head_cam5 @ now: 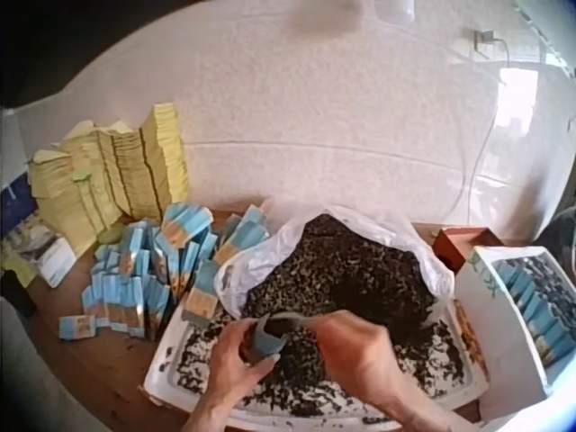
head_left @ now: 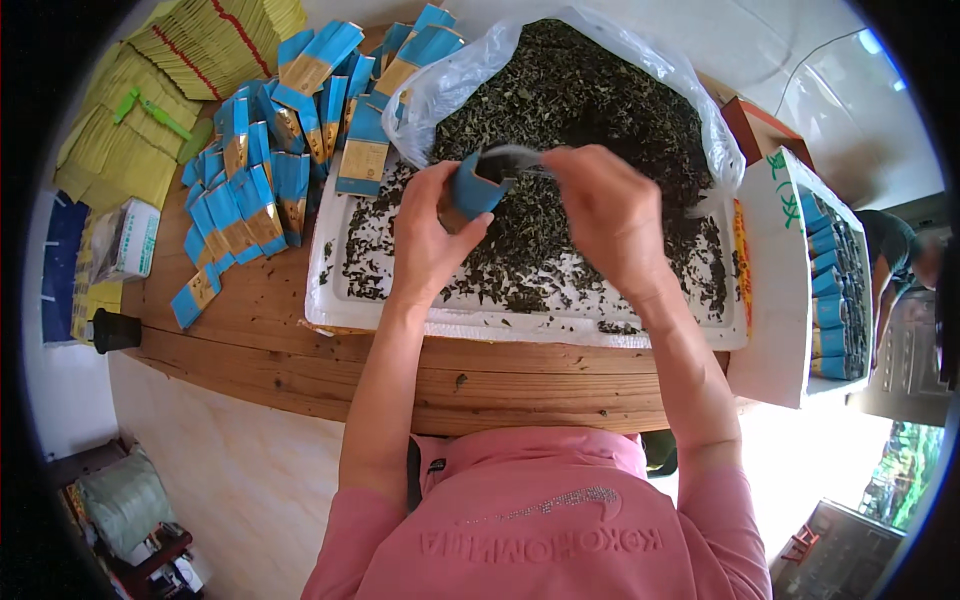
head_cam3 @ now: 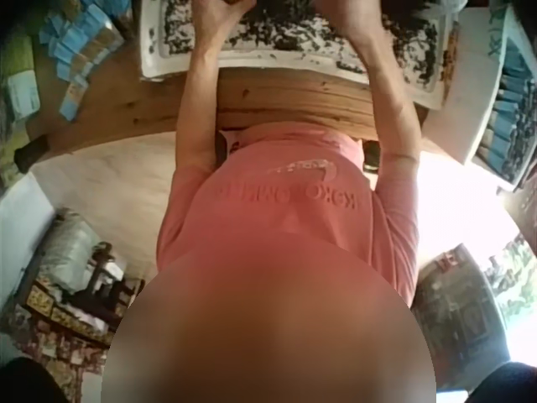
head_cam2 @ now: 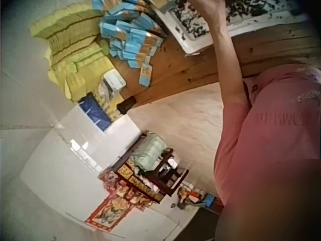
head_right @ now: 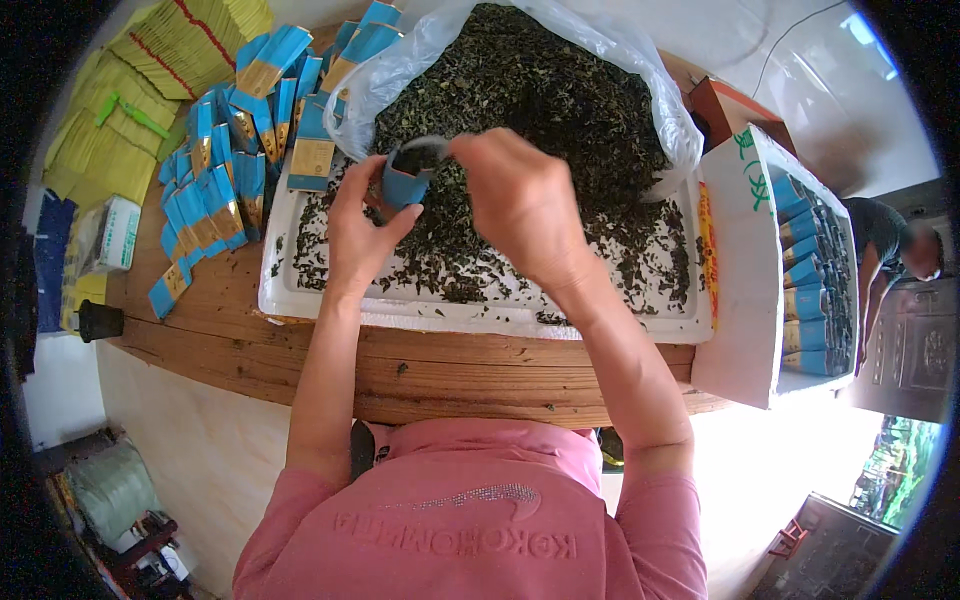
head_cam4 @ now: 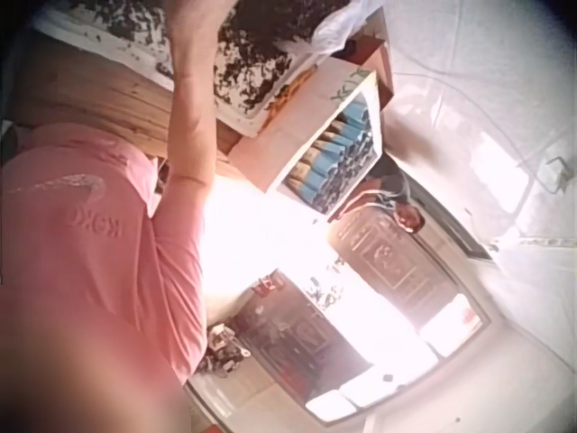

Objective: Packaging dried tea leaves into small packets using a spoon.

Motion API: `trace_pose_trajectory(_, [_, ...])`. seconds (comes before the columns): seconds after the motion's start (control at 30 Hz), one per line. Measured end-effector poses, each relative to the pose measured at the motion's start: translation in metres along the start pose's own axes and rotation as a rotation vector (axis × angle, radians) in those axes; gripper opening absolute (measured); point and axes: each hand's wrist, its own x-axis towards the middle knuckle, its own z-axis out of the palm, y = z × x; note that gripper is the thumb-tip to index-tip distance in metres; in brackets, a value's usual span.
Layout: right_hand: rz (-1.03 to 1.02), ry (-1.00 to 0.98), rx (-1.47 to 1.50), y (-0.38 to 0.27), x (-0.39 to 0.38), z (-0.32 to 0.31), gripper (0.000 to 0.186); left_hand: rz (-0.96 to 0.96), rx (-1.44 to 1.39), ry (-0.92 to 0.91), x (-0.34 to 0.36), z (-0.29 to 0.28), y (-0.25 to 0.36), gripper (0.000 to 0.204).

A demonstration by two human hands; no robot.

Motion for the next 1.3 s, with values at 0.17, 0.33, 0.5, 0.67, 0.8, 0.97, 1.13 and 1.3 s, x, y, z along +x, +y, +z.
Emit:
trace_pose_trajectory(0.17, [-0.106, -0.014, -0.068, -0.008, 0.003, -0.003, 0.034, -0.053, -0.051, -0.003, 0.000, -0.002, 0.004, 0.058])
trace_pose_trajectory(0.33, [-0.096, -0.117, -0.071, -0.006, -0.002, 0.001, 0.030, -0.115, -0.203, -0.035, 0.000, -0.003, 0.001, 0.058])
trace_pose_trajectory(0.5, [0.391, 0.117, 0.291, -0.011, -0.007, -0.004, 0.019, -0.251, -0.529, -0.058, -0.002, -0.002, -0.004, 0.059])
trace_pose_trajectory(0.67, [0.784, 0.125, 0.402, 0.034, -0.057, -0.018, 0.019, -0.357, -0.904, -0.083, -0.001, -0.012, 0.003, 0.050])
trace_pose_trajectory(0.8, [0.550, -0.001, -0.186, 0.053, -0.104, -0.011, 0.019, -0.365, -0.897, -0.185, -0.002, -0.013, 0.000, 0.049])
trace_pose_trajectory(0.97, [0.234, 0.101, -0.263, 0.033, -0.066, -0.022, 0.021, -0.355, -0.706, -0.277, -0.004, -0.012, 0.007, 0.052])
trace_pose_trajectory(1.13, [0.150, -0.063, 0.287, -0.007, -0.021, -0.019, 0.033, -0.302, -0.688, -0.353, -0.001, -0.009, 0.019, 0.048])
trace_pose_trajectory(1.3, [0.047, -0.158, 0.169, 0.003, -0.020, -0.034, 0.019, -0.371, -0.674, -0.569, 0.010, -0.005, 0.039, 0.038])
